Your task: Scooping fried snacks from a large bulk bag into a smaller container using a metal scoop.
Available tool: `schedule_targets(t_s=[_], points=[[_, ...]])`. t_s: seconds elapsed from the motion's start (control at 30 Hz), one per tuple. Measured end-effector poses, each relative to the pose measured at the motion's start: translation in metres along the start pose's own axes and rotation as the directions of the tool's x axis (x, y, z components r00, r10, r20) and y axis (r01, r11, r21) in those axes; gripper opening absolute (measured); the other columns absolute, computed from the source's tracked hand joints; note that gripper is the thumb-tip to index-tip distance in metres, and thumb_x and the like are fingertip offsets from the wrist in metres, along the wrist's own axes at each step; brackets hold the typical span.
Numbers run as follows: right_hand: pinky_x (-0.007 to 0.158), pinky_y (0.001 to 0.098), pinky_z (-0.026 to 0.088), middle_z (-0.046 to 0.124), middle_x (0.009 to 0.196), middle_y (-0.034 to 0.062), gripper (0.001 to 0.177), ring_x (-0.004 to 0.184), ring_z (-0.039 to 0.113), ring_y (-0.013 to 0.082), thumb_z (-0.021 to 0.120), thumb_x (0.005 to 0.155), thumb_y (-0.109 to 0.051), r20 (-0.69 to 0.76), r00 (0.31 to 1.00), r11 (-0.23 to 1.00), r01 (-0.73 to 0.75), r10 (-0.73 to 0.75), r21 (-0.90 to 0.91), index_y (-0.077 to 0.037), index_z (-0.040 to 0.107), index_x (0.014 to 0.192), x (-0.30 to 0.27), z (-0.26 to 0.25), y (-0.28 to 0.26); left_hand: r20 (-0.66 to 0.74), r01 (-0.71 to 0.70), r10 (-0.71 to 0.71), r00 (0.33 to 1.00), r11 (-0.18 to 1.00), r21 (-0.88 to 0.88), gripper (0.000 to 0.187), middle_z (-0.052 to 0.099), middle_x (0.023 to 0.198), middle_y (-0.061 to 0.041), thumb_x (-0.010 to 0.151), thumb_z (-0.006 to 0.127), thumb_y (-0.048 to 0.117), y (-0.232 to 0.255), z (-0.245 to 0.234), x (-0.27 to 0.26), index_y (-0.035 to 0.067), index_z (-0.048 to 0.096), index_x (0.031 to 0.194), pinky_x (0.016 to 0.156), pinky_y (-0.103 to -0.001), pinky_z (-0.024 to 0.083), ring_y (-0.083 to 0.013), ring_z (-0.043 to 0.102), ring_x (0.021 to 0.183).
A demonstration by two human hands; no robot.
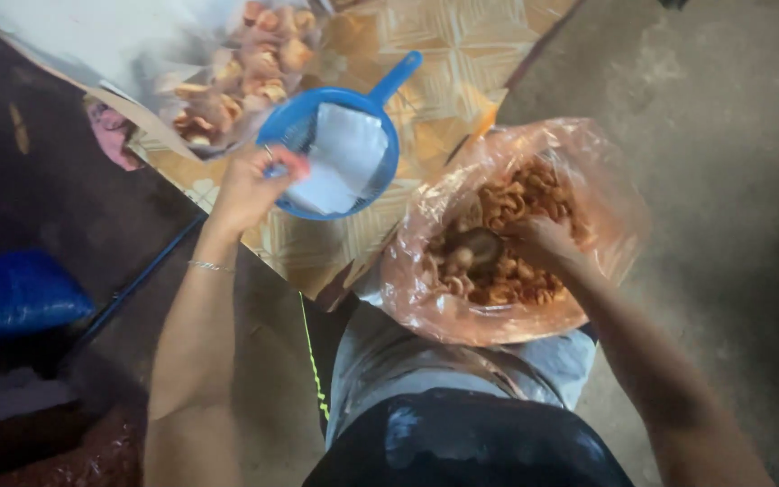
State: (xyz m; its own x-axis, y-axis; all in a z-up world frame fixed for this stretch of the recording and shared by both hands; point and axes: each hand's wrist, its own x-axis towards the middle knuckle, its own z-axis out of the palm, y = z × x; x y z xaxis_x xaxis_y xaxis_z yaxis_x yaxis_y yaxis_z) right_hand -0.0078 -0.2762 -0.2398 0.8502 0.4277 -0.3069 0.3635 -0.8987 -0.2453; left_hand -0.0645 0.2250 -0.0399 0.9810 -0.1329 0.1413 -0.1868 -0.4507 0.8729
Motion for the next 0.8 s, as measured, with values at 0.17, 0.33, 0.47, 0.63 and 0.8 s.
schedule_targets(t_s=[0.17, 0.33, 0.47, 0.63, 0.8], points=[[0.094, 0.0471, 0.052, 0.077, 0.102, 0.0002, 0.032, 0.108, 0.067, 0.0307, 0.073, 0.074, -0.046, 0.075, 0.995, 0.978, 0.056, -0.072, 0.201, -0.034, 0.077, 0.103, -0.015, -0.054, -0.037, -0.475, -0.255, 0.169, 0.864, 0.959, -0.123, 0.012, 0.067, 0.084, -0.005, 0.088, 0.081, 0.002, -0.011, 0.017, 0.038, 0.003, 0.072, 0.095, 0.066, -0.023, 0.059, -0.0106, 0.066, 0.067], [0.098, 0.0416, 0.053, 0.077, 0.104, -0.0005, 0.034, 0.108, 0.068, 0.0291, 0.070, 0.075, -0.053, 0.184, 0.982, 0.988, 0.013, -0.042, 0.156, -0.043, 0.074, 0.107, 0.002, -0.035, -0.044, -0.498, -0.287, 0.260, 0.827, 0.958, 0.023, 0.012, 0.069, 0.071, -0.006, 0.084, 0.084, 0.000, 0.027, 0.025, 0.054, 0.004, 0.074, 0.089, 0.056, -0.023, 0.054, -0.0123, 0.064, 0.055], [0.073, 0.0235, 0.048, 0.075, 0.097, -0.0043, 0.024, 0.081, 0.064, 0.0131, 0.062, 0.093, -0.031, 0.408, 0.913, 0.996, -0.005, -0.034, 0.094, -0.030, 0.076, 0.111, 0.012, -0.065, -0.068, -0.168, -0.316, 0.555, 0.815, 0.669, 0.673, 0.020, 0.071, 0.079, -0.008, 0.102, 0.069, 0.024, 0.072, 0.017, 0.054, 0.006, 0.072, 0.108, 0.064, -0.034, 0.050, -0.0224, 0.066, 0.069], [0.080, 0.0285, 0.050, 0.074, 0.112, -0.0040, 0.030, 0.093, 0.066, 0.0161, 0.065, 0.090, -0.029, 0.432, 0.896, 0.985, 0.029, -0.100, 0.168, -0.030, 0.073, 0.118, 0.020, -0.064, -0.068, 0.155, -0.393, 0.654, 0.741, 0.234, 0.889, 0.020, 0.058, 0.086, -0.009, 0.102, 0.064, 0.012, 0.131, 0.011, 0.064, 0.005, 0.060, 0.084, 0.063, -0.039, 0.047, -0.0276, 0.056, 0.065], [0.083, 0.0276, 0.058, 0.069, 0.108, 0.0065, 0.025, 0.097, 0.065, 0.0217, 0.067, 0.091, -0.015, 0.533, 0.846, 0.957, -0.139, -0.020, 0.257, -0.016, 0.072, 0.116, 0.000, -0.095, -0.101, 0.449, -0.346, 0.600, 0.663, -0.287, 0.893, 0.012, 0.060, 0.119, 0.002, 0.084, 0.065, 0.014, 0.184, 0.010, 0.069, 0.022, 0.068, 0.092, 0.092, -0.031, 0.047, -0.0193, 0.060, 0.115]])
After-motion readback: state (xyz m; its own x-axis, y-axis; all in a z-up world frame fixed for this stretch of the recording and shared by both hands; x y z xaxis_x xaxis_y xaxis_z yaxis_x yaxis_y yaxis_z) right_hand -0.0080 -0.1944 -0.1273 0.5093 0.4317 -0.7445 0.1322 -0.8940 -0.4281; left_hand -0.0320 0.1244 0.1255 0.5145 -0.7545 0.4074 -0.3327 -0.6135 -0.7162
